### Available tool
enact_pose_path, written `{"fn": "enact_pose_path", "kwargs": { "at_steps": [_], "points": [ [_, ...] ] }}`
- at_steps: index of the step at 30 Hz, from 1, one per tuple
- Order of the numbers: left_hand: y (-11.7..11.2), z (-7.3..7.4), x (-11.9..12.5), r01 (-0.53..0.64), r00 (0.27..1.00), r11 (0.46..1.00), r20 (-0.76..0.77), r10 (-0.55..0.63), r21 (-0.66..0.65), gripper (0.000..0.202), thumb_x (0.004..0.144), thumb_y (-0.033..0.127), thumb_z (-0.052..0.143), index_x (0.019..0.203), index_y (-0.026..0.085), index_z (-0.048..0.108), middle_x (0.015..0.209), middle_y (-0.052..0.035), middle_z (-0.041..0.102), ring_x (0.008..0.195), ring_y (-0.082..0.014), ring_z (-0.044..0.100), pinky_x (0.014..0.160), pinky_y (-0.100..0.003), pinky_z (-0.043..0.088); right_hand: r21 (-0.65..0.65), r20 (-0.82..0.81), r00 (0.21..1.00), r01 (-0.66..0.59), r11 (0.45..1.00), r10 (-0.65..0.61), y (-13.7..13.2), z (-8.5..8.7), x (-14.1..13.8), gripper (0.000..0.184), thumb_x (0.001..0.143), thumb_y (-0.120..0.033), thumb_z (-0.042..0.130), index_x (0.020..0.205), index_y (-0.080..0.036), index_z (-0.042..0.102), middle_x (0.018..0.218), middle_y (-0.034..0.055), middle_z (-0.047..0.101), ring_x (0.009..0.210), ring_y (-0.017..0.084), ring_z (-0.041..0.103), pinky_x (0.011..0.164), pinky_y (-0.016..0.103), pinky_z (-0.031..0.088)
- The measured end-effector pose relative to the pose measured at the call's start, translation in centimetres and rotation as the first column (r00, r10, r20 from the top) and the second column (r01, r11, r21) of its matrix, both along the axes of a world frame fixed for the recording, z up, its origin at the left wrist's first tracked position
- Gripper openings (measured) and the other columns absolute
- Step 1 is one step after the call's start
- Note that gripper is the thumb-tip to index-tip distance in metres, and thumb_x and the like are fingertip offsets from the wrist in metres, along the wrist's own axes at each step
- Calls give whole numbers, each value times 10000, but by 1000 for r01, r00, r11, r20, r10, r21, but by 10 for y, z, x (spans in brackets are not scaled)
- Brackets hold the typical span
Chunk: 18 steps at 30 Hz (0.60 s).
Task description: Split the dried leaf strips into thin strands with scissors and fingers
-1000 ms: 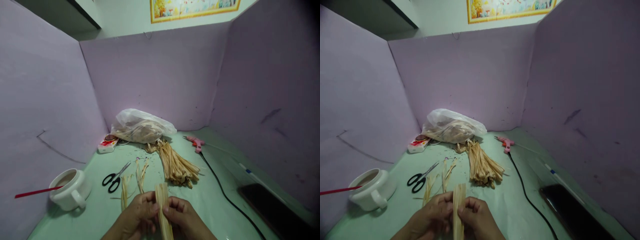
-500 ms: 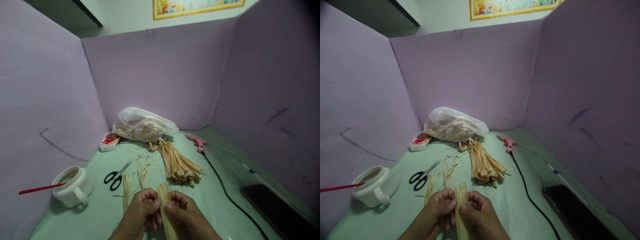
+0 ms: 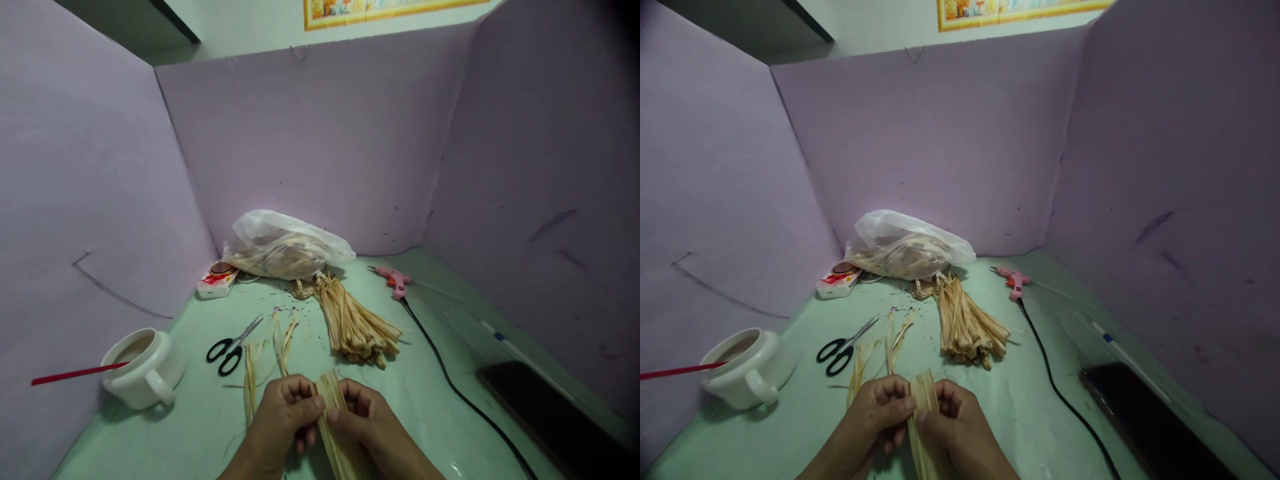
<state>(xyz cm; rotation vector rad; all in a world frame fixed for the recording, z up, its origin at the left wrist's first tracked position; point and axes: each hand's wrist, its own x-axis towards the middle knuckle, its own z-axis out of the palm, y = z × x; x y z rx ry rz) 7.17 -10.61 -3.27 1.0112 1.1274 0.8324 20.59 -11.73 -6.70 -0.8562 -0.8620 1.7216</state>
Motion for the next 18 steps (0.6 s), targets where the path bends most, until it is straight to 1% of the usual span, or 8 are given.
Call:
{"fn": "enact_pose_path", "kwargs": {
  "at_steps": [2,6,9,11,14,18],
  "points": [
    [-1,0,1,30,999,1000,-26,-30,6,296,545,374,664,531,136,490,350,49,424,293,-44,364,303,-153,198,-3,-3,1000,-5,1000,5,1,-1,0,365,531,-402,731,696,-119,570,587,40,605,538,138,544,544,259,390],
    [-2,2,1,69,991,997,-120,-64,38,304,595,400,618,524,130,499,332,38,431,283,-39,333,309,-162,195,-43,74,997,31,999,-27,1,0,3,346,562,-418,709,665,-116,574,561,33,592,510,125,525,510,241,380],
    [-2,4,2,74,990,996,-124,-67,46,323,618,433,602,562,128,510,332,40,434,280,-37,320,309,-164,190,-45,101,994,53,998,-48,0,2,3,351,550,-412,718,669,-112,579,562,32,594,509,118,516,507,232,377],
    [-2,3,2,64,992,996,-108,-57,62,343,586,449,632,571,133,498,340,53,418,287,-40,336,310,-161,193,-59,120,991,72,996,-64,-1,4,2,355,518,-403,738,635,-116,566,535,23,584,493,112,505,490,223,369],
    [-1,2,3,52,992,997,-118,-44,63,320,561,410,658,556,141,484,337,60,409,287,-43,345,309,-159,194,-80,143,987,91,993,-79,-1,5,1,353,479,-378,762,601,-121,553,507,9,569,470,101,485,468,212,353],
    [0,0,4,44,985,998,-168,-38,34,231,625,343,592,554,134,521,310,45,427,267,-37,299,313,-166,192,-88,81,994,80,993,-72,-1,3,2,359,481,-394,756,618,-123,565,543,32,593,497,124,519,493,234,374]
  ]
}}
